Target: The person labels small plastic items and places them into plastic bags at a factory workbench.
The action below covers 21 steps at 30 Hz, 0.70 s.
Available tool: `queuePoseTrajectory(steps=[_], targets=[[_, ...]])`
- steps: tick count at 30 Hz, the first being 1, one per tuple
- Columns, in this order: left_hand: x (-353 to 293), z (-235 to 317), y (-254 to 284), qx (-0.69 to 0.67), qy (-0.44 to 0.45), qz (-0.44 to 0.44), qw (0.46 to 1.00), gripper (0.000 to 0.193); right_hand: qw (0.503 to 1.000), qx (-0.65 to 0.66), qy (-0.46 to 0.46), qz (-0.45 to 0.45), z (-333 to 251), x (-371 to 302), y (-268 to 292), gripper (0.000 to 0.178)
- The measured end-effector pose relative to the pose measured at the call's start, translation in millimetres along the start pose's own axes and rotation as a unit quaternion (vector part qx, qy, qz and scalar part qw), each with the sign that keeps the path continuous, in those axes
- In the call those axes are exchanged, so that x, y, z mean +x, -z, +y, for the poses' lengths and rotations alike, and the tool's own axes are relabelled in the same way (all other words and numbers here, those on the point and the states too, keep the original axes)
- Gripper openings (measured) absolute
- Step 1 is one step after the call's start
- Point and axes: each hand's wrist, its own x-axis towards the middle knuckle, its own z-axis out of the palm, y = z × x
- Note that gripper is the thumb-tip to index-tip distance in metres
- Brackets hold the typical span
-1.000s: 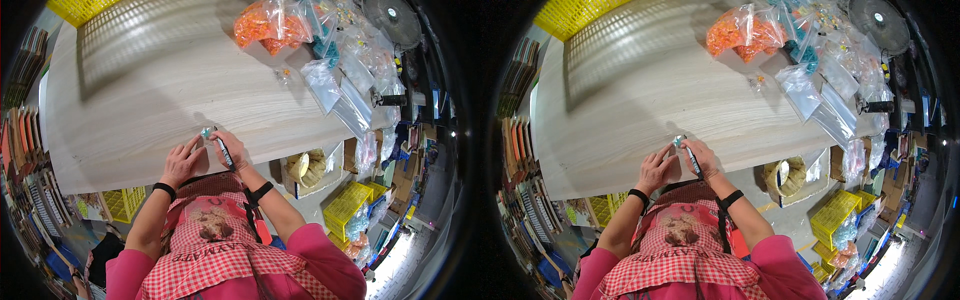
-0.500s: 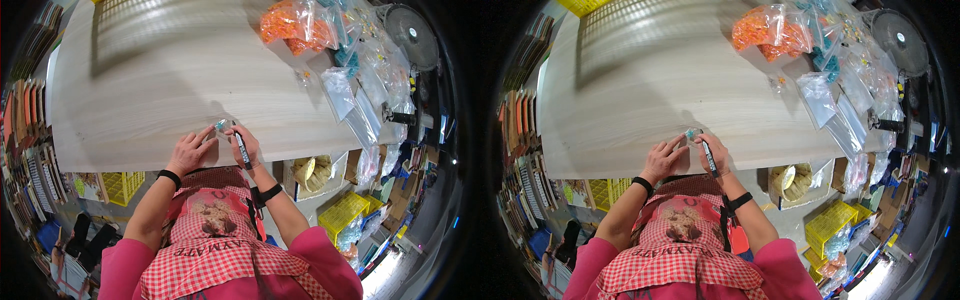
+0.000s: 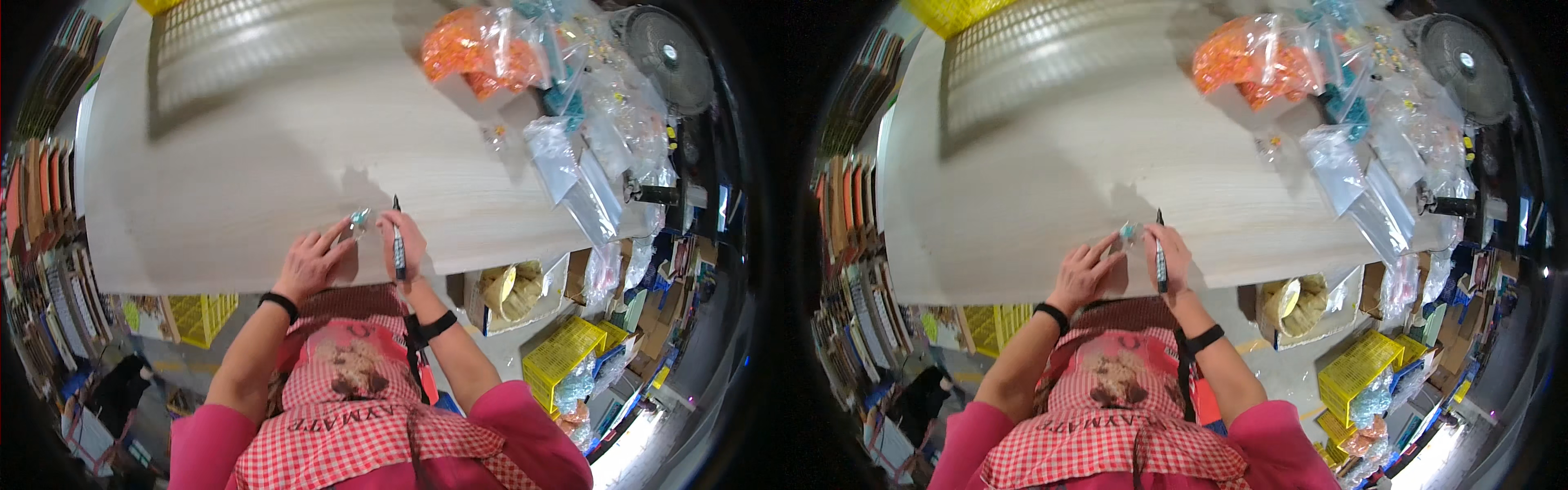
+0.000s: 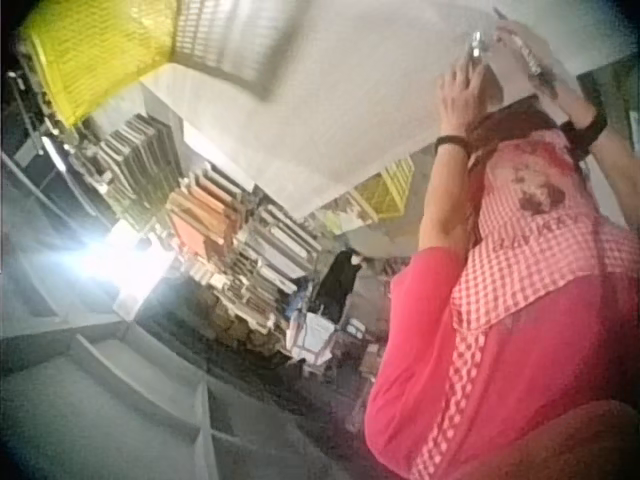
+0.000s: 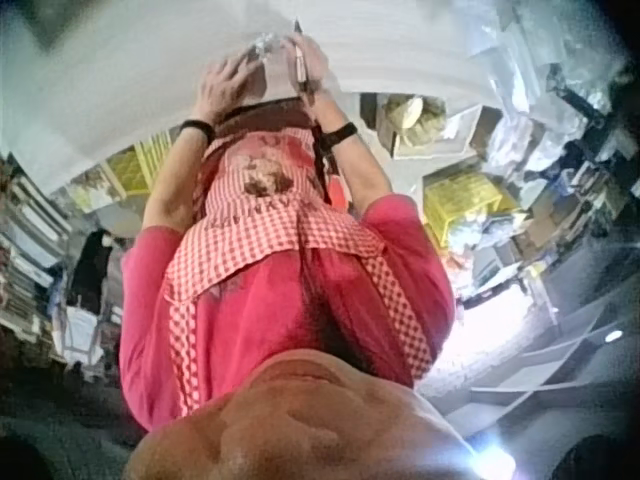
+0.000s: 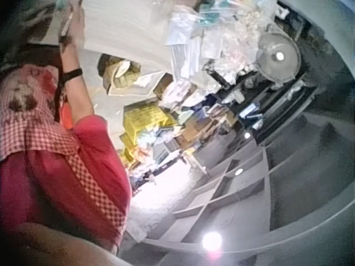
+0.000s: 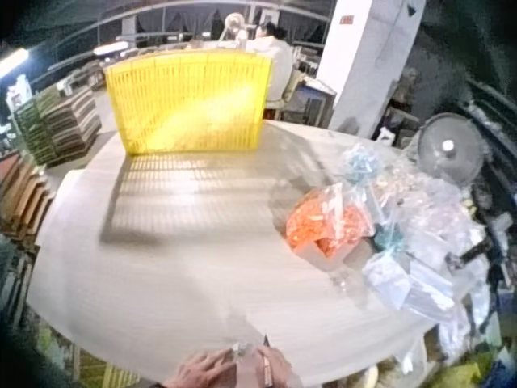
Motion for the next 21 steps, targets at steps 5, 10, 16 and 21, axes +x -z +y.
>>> queuePoseTrajectory(steps=[5, 10, 16, 21], targets=[[-4.2, 4.8, 0.4, -0.002, 0.011, -0.026, 1.000, 0.043, 0.997, -0.079, -0.015, 0.014, 11.2, -12.4, -1.6, 0.029], [-7.9, 6.4, -1.9, -0.009, 0.006, -0.019, 1.000, 0.044, 0.992, -0.118, 0.037, -0.037, -2.9, -11.8, -2.0, 0.026], [-2.6, 0.8, -5.0, 0.003, 0.003, -0.006, 1.000, 0.047, 0.994, -0.106, 0.031, -0.018, -5.9, 2.8, -3.5, 0.026], [3.1, 1.8, -1.9, -0.009, -0.003, -0.007, 1.000, 0.047, 0.996, -0.088, 0.025, -0.006, -2.1, 3.8, -3.9, 0.024]])
